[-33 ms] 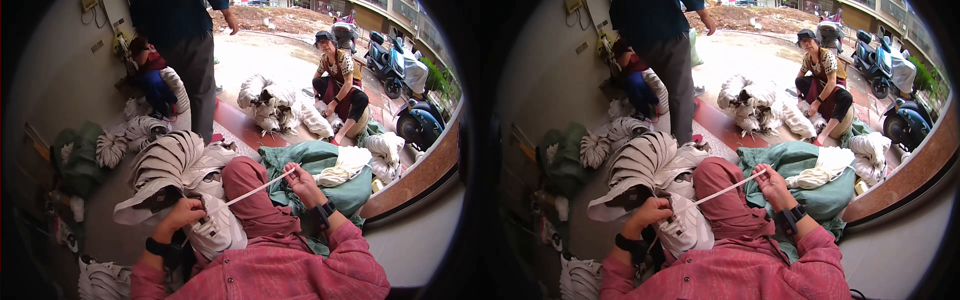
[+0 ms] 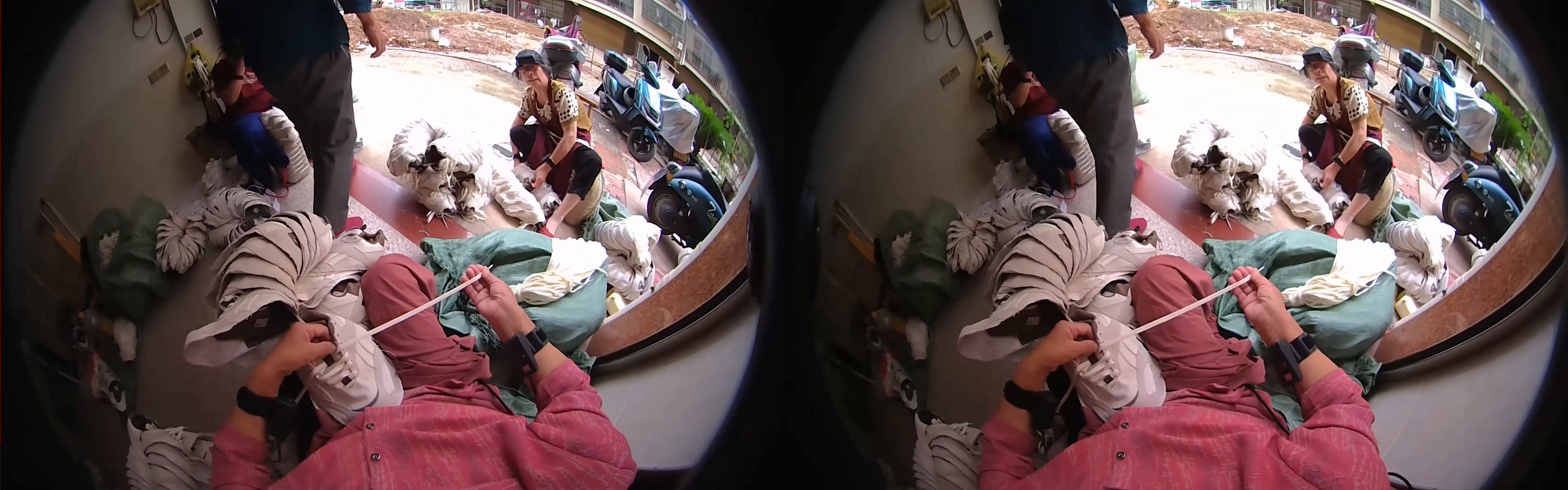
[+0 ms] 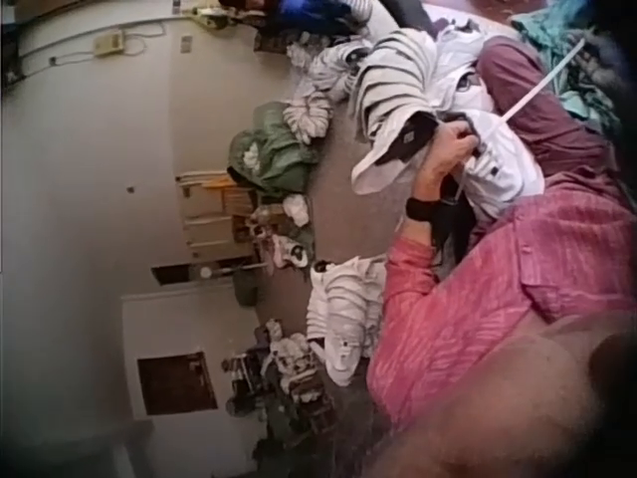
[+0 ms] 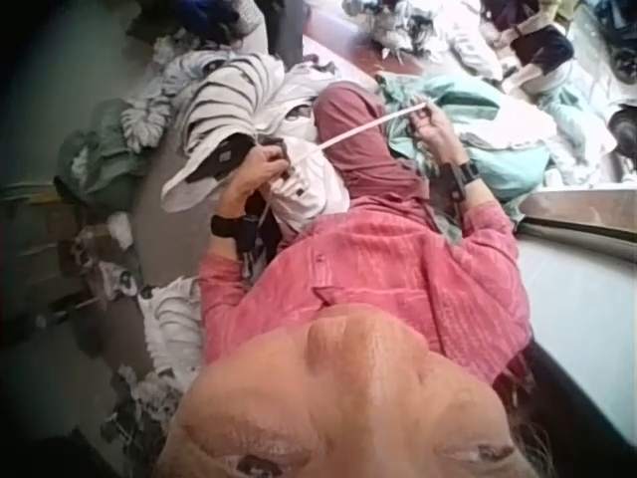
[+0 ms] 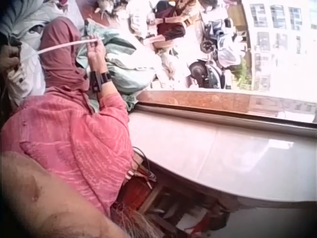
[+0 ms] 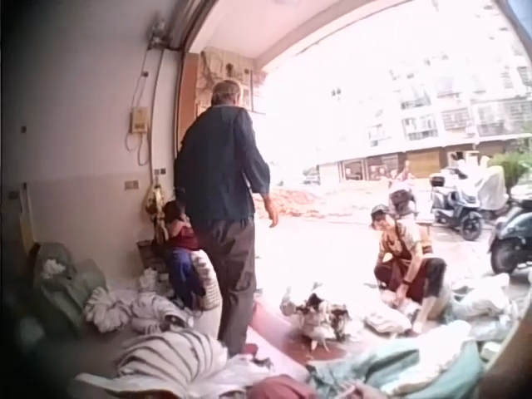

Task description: The recorder is threading laces into a white sneaker while sitting among piles of shoe components.

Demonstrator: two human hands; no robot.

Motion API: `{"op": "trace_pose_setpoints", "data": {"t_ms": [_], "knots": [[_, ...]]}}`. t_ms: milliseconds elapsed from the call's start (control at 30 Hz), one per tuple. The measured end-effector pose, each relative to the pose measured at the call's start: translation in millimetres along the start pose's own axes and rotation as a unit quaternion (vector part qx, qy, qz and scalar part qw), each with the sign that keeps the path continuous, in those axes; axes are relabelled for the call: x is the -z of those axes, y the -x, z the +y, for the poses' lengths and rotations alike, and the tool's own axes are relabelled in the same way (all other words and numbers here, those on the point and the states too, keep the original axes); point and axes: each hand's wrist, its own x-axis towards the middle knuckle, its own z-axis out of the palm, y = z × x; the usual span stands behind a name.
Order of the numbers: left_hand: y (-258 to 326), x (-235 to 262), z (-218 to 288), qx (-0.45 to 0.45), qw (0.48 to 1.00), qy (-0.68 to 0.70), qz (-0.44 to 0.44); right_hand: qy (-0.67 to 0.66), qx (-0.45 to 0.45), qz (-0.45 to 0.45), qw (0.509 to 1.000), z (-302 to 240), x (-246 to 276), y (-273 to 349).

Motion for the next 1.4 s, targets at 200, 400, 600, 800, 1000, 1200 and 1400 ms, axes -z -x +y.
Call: {"op": "trace_pose_setpoints", "data": {"t_ms": [200, 400, 600, 800, 1000, 1200, 1400], "knots": [[0.0, -0.9, 2.6, 0.001, 1.0, 0.025, 0.005, -0.003, -0.002, 0.01, 1.0, -3.0, 5.0, -11.2], [2.8, -3.1, 10.6, 0.016, 0.999, 0.039, 0.019, 0.08, -0.097, -0.04, 0.991, 2.4, 14.6, -17.3], [3.0, -8.1, 10.6, -0.011, 0.997, 0.073, 0.032, 0.207, -0.127, -0.076, 0.967, 24.0, -5.4, 5.4], [1.7, -8.9, 3.3, -0.032, 0.997, 0.055, 0.047, 0.339, -0.083, -0.113, 0.93, 31.0, -40.9, 37.7], [1.6, -7.6, 2.2, -0.02, 0.997, 0.06, 0.034, 0.425, -0.085, -0.19, 0.881, 43.4, -47.2, 43.4], [-1.2, -1.7, -7.5, 0.0, 0.997, 0.073, 0.013, 0.549, -0.031, -0.28, 0.787, 50.0, -72.6, 66.5], [-4.1, -2.7, -5.5, 0.026, 0.995, 0.093, 0.006, 0.563, 0.095, -0.438, 0.695, 83.6, -74.7, 56.8]]}}
